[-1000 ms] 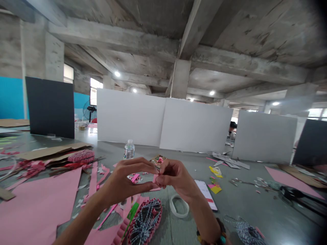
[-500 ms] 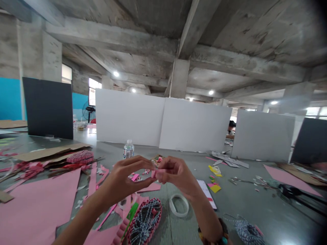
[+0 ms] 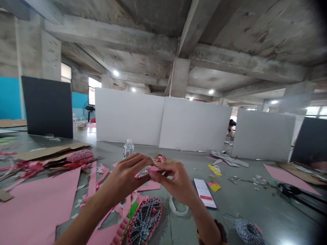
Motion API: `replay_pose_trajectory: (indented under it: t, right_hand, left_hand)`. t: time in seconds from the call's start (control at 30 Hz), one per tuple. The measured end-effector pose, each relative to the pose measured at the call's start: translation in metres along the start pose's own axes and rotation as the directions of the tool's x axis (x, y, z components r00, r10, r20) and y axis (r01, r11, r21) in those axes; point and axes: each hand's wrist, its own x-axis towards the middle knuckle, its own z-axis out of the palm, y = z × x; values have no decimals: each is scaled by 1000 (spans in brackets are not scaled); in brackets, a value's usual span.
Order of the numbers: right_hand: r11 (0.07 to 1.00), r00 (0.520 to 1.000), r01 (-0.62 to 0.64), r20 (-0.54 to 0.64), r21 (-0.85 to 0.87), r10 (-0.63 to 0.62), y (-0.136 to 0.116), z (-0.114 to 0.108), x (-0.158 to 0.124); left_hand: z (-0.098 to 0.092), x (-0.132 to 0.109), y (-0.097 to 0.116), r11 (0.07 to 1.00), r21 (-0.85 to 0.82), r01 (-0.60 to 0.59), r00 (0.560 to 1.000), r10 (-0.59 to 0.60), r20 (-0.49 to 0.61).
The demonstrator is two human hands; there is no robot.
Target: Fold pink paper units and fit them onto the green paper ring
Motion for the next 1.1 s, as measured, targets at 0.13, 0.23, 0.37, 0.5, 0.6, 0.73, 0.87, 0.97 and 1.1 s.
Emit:
replay_pose_trajectory:
  t: [0.13, 0.23, 0.37, 0.5, 0.6, 0.73, 0.87, 0.97, 1.1]
  right_hand:
    - [984, 994, 109, -4, -141, -111, -3, 1, -3]
    - [971, 988, 142, -27, -191, -150, -2, 2, -4]
    - [983, 974, 129, -167, -129, -150, 3, 6, -3]
    - [995, 966, 102, -239, -21, -104, 4, 9, -2]
    - [979, 995, 76, -73, 191, -63, 5, 11, -1]
    - [845, 992, -18, 116, 535, -52, 11, 16, 2]
    - [725, 984, -53, 160, 687, -79, 15, 20, 7]
    - [680, 985, -92, 167, 727, -44, 17, 21, 8]
    - [690, 972, -187, 235, 699, 25, 21, 18, 9]
  left_hand:
    - [-1, 2, 0, 1000, 10, 4, 1000, -4, -10]
    - [-3, 4, 1, 1000, -8, 26, 1000, -26, -14]
    - [-5, 7, 4, 998, -66, 10, 1000, -10, -7]
    - [-4, 10, 9, 991, -127, -31, 999, 34, 16]
    - [-4, 12, 13, 983, -183, -13, 999, 21, 42]
    - [-5, 12, 18, 980, -200, 19, 997, -4, 75]
    - [-6, 12, 17, 976, -213, 49, 992, -22, 126]
    - [-6, 12, 14, 973, -221, 75, 988, -43, 146]
    - [-5, 9, 7, 949, -279, 150, 982, -109, 156]
